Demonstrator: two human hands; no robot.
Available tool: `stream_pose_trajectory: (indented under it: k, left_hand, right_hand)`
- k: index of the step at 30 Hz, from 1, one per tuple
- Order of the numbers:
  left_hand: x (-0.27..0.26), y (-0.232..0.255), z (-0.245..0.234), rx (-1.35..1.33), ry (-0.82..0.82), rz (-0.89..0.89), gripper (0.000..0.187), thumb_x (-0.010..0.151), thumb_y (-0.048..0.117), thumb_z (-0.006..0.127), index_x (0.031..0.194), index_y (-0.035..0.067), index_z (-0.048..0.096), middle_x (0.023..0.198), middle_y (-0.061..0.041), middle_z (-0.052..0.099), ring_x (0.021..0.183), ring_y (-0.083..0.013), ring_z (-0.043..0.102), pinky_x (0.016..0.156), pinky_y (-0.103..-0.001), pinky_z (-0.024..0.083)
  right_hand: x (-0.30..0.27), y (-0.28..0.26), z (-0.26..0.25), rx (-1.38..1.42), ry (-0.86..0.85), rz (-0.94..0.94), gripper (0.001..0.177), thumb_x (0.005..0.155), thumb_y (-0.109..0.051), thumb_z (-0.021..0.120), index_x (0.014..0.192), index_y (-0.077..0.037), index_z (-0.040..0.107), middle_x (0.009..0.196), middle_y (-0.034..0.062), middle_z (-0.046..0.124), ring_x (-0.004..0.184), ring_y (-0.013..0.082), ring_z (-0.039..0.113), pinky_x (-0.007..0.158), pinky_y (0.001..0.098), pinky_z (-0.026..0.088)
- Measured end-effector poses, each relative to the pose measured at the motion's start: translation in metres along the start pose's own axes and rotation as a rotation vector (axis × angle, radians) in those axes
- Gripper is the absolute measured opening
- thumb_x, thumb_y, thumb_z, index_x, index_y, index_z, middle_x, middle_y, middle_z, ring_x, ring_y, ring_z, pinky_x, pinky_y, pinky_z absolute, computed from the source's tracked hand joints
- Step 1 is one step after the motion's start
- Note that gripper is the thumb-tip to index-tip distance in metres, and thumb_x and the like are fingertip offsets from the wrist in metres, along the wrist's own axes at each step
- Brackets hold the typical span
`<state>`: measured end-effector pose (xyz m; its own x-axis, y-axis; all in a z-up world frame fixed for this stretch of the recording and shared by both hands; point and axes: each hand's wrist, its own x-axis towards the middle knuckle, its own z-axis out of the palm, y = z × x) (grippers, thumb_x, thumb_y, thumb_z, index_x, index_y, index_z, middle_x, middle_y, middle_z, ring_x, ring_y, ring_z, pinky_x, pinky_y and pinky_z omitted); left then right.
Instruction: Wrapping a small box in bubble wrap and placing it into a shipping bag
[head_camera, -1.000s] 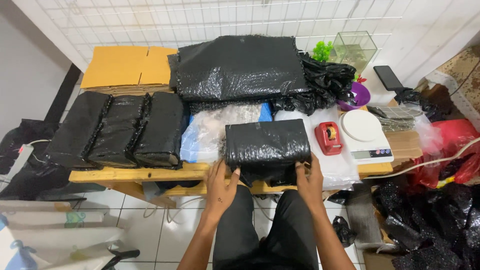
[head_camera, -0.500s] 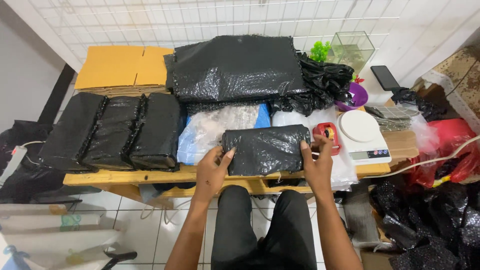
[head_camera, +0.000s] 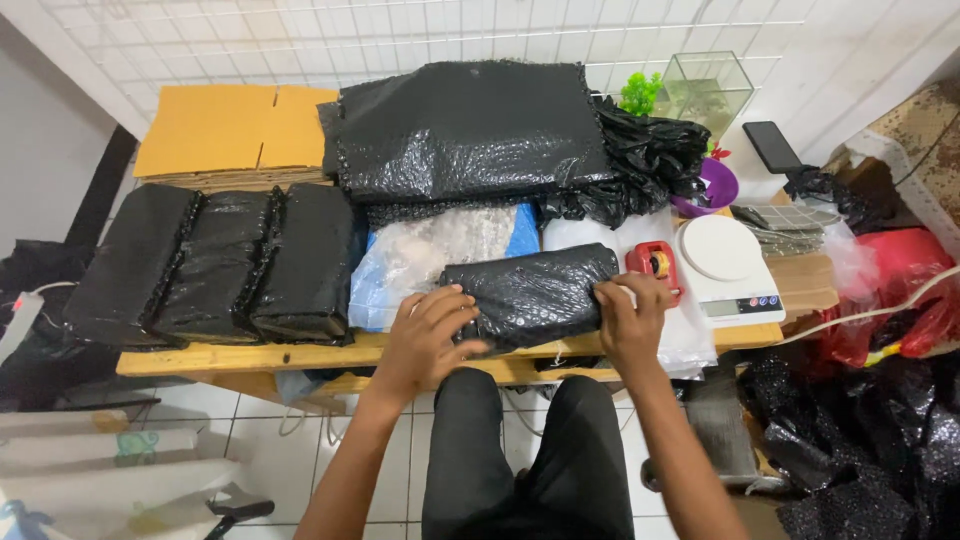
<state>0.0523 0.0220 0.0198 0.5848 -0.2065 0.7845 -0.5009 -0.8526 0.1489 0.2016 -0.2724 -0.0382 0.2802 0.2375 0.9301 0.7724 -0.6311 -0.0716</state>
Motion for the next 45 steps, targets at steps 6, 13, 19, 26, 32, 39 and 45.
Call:
stream_pose_trajectory:
  k: [6,13,19,26,32,39,45]
  left_hand:
    - [-0.007,-0.008,0.002,0.02,-0.175,-0.043,0.046,0.09,0.049,0.073,0.122,0.017,0.065,0.127,-0.003,0.062,0.131,-0.0246,0.054,0.106,-0.044,0.04]
    - [-0.008,-0.009,0.008,-0.056,-0.149,-0.086,0.045,0.087,0.04,0.08,0.123,0.016,0.066,0.129,-0.005,0.062,0.134,-0.027,0.053,0.112,-0.047,0.039]
    - [-0.041,-0.006,0.039,-0.132,0.125,-0.291,0.064,0.082,0.038,0.085,0.134,0.014,0.06,0.146,-0.012,0.049,0.138,-0.0348,0.048,0.114,-0.046,0.045]
    - [-0.047,0.012,0.041,-0.418,0.105,-0.603,0.076,0.091,0.02,0.079,0.152,0.005,0.036,0.148,-0.025,0.041,0.139,-0.0469,0.042,0.11,-0.061,0.041]
    - [-0.011,0.032,0.014,-0.506,-0.034,-0.849,0.075,0.097,0.03,0.072,0.155,0.001,0.034,0.149,-0.033,0.043,0.136,-0.0534,0.043,0.107,-0.066,0.042]
    - [0.068,0.045,-0.029,-0.492,-0.107,-1.083,0.078,0.093,0.053,0.068,0.152,0.007,0.046,0.141,-0.028,0.056,0.13,-0.0436,0.057,0.1,-0.055,0.055]
    - [0.065,0.004,-0.019,-0.218,-0.409,-1.225,0.064,0.087,0.073,0.062,0.131,0.028,0.068,0.118,-0.009,0.074,0.118,-0.0296,0.068,0.098,-0.043,0.057]
  right_hand:
    - [0.026,0.006,-0.015,0.187,-0.188,-0.17,0.035,0.097,-0.043,0.063,0.115,-0.016,0.076,0.113,0.007,0.067,0.106,0.0314,0.063,0.099,0.0435,0.052]
    - [0.027,0.013,-0.03,0.153,-0.485,-0.208,0.055,0.096,-0.045,0.058,0.142,-0.016,0.056,0.134,0.0092,0.048,0.133,0.0352,0.048,0.116,0.0486,0.041]
    - [0.011,0.008,-0.024,0.267,-0.454,-0.038,0.055,0.094,-0.037,0.065,0.144,-0.016,0.058,0.137,0.0114,0.047,0.137,0.0383,0.044,0.118,0.0505,0.038]
    - [-0.012,-0.008,-0.014,0.451,-0.301,0.258,0.057,0.095,-0.022,0.066,0.148,-0.011,0.051,0.148,0.0248,0.029,0.143,0.0456,0.036,0.118,0.0519,0.033]
    - [-0.006,-0.017,-0.012,0.472,-0.336,0.411,0.061,0.097,-0.015,0.065,0.153,-0.004,0.044,0.138,0.0258,0.051,0.134,0.0447,0.049,0.113,0.0528,0.038]
    - [0.082,-0.029,-0.041,0.38,-0.365,0.373,0.053,0.097,-0.021,0.07,0.146,-0.006,0.056,0.125,0.0241,0.064,0.12,0.0433,0.061,0.105,0.0529,0.046]
    - [0.127,-0.049,-0.059,0.205,-0.793,0.823,0.052,0.094,-0.057,0.066,0.137,-0.028,0.064,0.116,0.0165,0.073,0.107,0.0383,0.071,0.097,0.0497,0.052]
